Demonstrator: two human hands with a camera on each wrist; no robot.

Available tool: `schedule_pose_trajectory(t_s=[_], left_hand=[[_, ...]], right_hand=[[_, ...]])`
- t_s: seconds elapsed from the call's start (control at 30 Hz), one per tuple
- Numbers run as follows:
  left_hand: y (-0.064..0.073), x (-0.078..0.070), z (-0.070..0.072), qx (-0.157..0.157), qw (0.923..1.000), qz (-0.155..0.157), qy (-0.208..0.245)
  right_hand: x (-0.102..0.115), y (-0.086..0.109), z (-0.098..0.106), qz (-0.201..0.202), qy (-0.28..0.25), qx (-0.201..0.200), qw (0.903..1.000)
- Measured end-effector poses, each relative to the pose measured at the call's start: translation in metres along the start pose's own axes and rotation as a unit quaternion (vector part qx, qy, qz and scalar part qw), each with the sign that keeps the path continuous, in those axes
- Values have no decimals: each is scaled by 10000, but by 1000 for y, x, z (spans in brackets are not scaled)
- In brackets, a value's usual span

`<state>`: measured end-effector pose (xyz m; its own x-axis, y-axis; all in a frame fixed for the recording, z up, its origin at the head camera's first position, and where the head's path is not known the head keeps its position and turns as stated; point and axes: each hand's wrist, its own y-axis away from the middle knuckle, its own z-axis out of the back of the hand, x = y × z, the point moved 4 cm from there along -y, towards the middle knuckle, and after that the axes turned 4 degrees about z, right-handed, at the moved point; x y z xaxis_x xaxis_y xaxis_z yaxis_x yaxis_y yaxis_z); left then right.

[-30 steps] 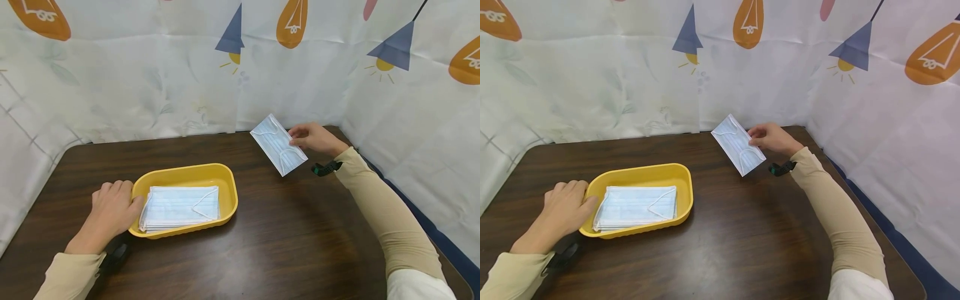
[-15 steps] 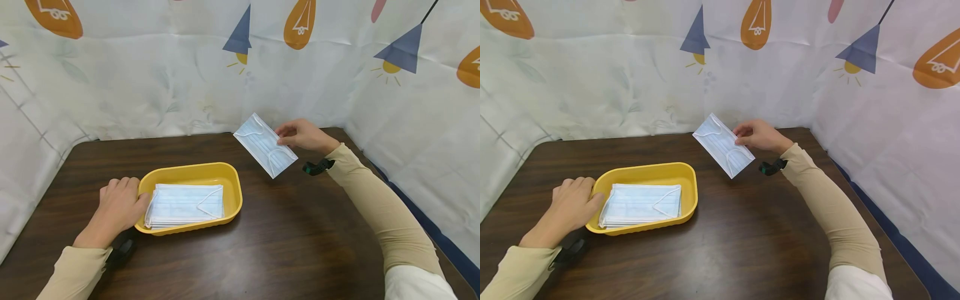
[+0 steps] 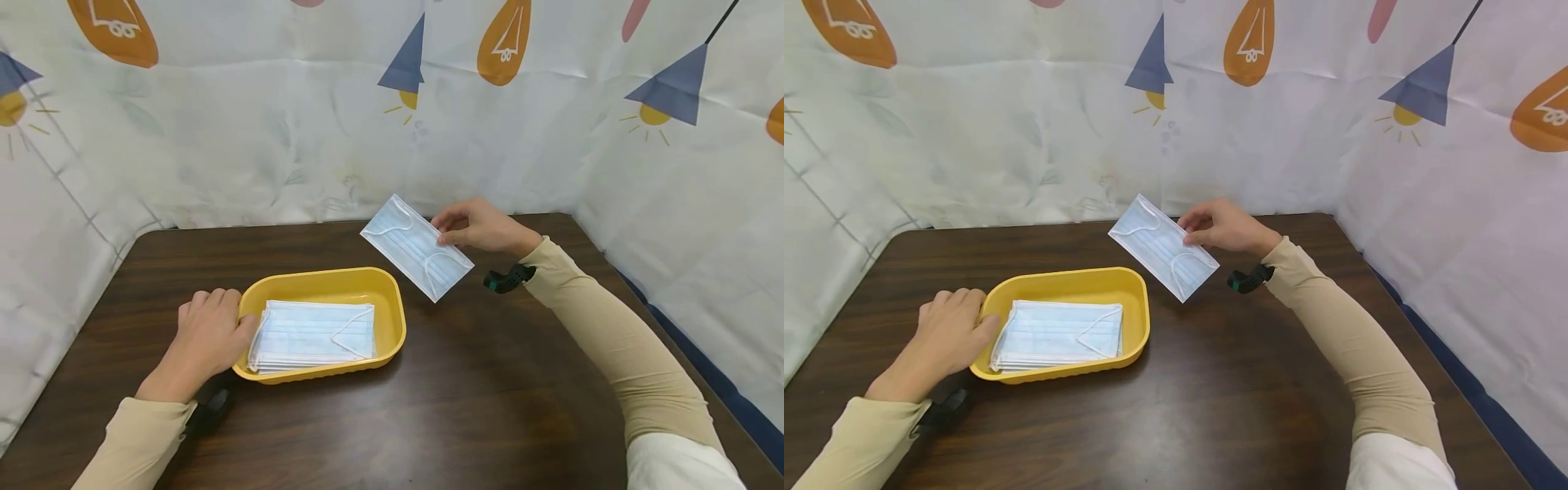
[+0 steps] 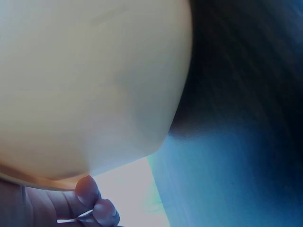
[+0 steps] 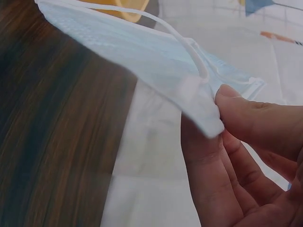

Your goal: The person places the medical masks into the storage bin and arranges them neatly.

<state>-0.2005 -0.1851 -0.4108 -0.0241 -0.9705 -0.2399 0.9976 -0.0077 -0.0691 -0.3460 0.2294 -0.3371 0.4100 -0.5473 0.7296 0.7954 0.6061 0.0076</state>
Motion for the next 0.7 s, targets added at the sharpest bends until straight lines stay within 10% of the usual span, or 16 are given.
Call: schedule_pose_trajectory(t_s=[0.7], left_hand=[[1, 1, 0, -47, 10000, 7, 30]], right_hand=[[42, -31, -39, 882, -138, 567, 9944]])
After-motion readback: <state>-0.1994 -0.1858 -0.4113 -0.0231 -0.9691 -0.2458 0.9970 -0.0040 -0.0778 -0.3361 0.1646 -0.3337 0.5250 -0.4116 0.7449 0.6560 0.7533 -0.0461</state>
